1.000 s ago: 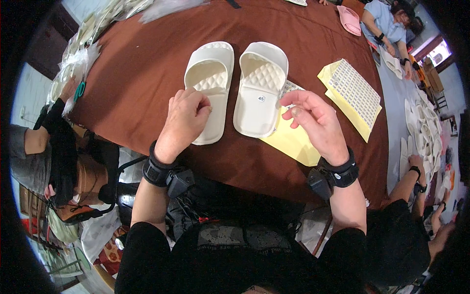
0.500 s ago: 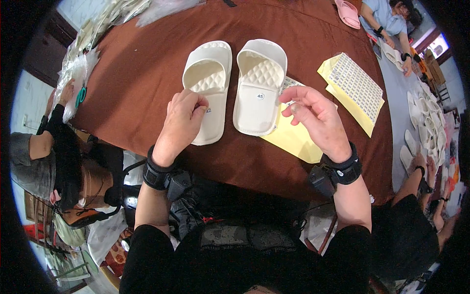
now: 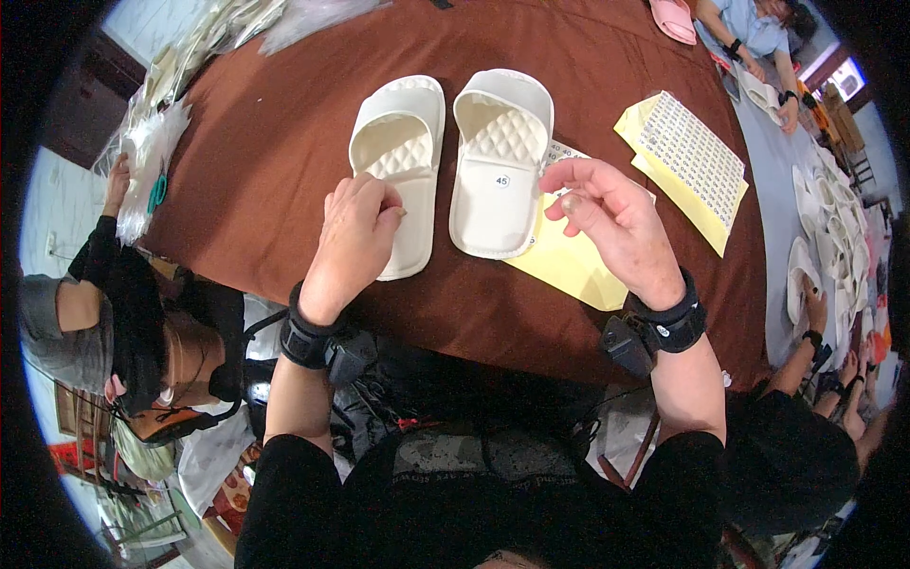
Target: Applying size stickers to pairs of white slippers.
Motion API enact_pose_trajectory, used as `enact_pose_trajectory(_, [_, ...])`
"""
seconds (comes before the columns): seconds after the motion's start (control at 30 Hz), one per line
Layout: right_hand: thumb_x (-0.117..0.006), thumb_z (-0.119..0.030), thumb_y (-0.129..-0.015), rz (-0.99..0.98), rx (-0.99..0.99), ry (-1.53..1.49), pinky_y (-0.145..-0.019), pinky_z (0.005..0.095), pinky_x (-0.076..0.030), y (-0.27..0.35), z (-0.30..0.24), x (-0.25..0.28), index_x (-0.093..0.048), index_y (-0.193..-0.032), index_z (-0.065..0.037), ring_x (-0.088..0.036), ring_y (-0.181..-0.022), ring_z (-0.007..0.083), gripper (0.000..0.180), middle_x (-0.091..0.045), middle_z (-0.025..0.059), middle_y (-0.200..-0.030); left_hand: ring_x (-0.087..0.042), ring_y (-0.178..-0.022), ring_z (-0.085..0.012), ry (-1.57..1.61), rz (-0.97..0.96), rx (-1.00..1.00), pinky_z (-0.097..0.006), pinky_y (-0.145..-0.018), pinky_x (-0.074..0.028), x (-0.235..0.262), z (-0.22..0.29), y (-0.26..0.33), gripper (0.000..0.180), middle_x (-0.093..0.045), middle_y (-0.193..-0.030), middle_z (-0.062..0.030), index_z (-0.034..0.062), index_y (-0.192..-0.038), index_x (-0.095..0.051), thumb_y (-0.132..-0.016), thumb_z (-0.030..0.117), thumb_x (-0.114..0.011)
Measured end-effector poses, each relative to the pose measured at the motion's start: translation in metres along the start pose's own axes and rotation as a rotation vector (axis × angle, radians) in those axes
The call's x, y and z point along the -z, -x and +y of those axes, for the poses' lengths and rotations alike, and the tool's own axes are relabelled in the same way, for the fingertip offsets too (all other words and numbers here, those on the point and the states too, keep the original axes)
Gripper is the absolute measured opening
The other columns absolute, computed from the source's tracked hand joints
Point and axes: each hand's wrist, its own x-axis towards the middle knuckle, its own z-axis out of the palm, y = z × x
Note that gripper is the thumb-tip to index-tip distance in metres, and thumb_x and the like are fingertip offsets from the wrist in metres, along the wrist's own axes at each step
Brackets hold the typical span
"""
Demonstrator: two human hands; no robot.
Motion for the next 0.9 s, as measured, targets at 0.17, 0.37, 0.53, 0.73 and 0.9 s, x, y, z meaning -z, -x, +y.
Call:
enact_pose_trajectory(0.17, [-0.048,-0.001,-0.088,0.010,-0.003,-0.015,-0.069,0.0215,-0.047,0.000,0.002,-0.001,-0.053,-0.116,-0.001,-0.061,-0.084,0.0092,0.028,-0.062,0.0046,-0.103,-0.053,-0.075,-0.0181,0.178,-0.024,0.125,-0.030,-0.067,-0.043,0.003,-0.005,0.005,0.009,-0.054,-0.080,-0.0086,0.0001,-0.086,-0.053,-0.081,0.005,-0.057])
enact_pose_trajectory(0.37, [-0.048,-0.003,-0.088,0.007,-0.004,-0.010,-0.070,0.0221,-0.047,0.000,0.001,-0.001,-0.054,-0.114,-0.001,-0.060,-0.083,0.0092,0.027,-0.062,0.0042,-0.104,-0.055,-0.078,-0.0212,0.348,-0.033,0.235,-0.031,-0.071,-0.044,0.007,-0.015,-0.002,0.008,-0.052,-0.085,-0.0101,-0.0012,-0.087,-0.055,-0.081,0.003,-0.057])
enact_pose_trajectory(0.53, [-0.048,-0.004,-0.088,0.013,-0.019,-0.011,-0.070,0.0227,-0.047,0.000,0.000,-0.002,-0.056,-0.111,-0.002,-0.059,-0.084,0.0091,0.025,-0.061,0.0028,-0.104,-0.055,-0.079,-0.0219,0.333,-0.029,0.213,-0.031,-0.072,-0.044,0.007,-0.021,-0.007,0.008,-0.052,-0.087,-0.0111,-0.0018,-0.086,-0.055,-0.080,0.003,-0.056])
enact_pose_trajectory(0.73, [-0.049,0.001,-0.087,0.006,-0.015,-0.024,-0.071,0.0218,-0.047,0.000,0.002,-0.001,-0.053,-0.116,0.000,-0.060,-0.083,0.0090,0.029,-0.061,0.0056,-0.104,-0.050,-0.080,-0.0151,0.288,-0.054,0.145,-0.026,-0.073,-0.042,0.005,-0.027,-0.009,0.009,-0.051,-0.092,-0.0076,-0.0015,-0.087,-0.053,-0.081,0.004,-0.058])
enact_pose_trajectory(0.9, [-0.048,0.001,-0.087,0.012,-0.006,-0.030,-0.070,0.0219,-0.047,-0.002,0.003,-0.002,-0.053,-0.115,0.000,-0.060,-0.083,0.0091,0.029,-0.061,0.0049,-0.104,-0.050,-0.080,-0.0163,0.240,-0.016,0.131,-0.026,-0.072,-0.042,0.001,-0.023,-0.010,0.009,-0.050,-0.090,-0.0070,-0.0004,-0.087,-0.054,-0.081,0.003,-0.059])
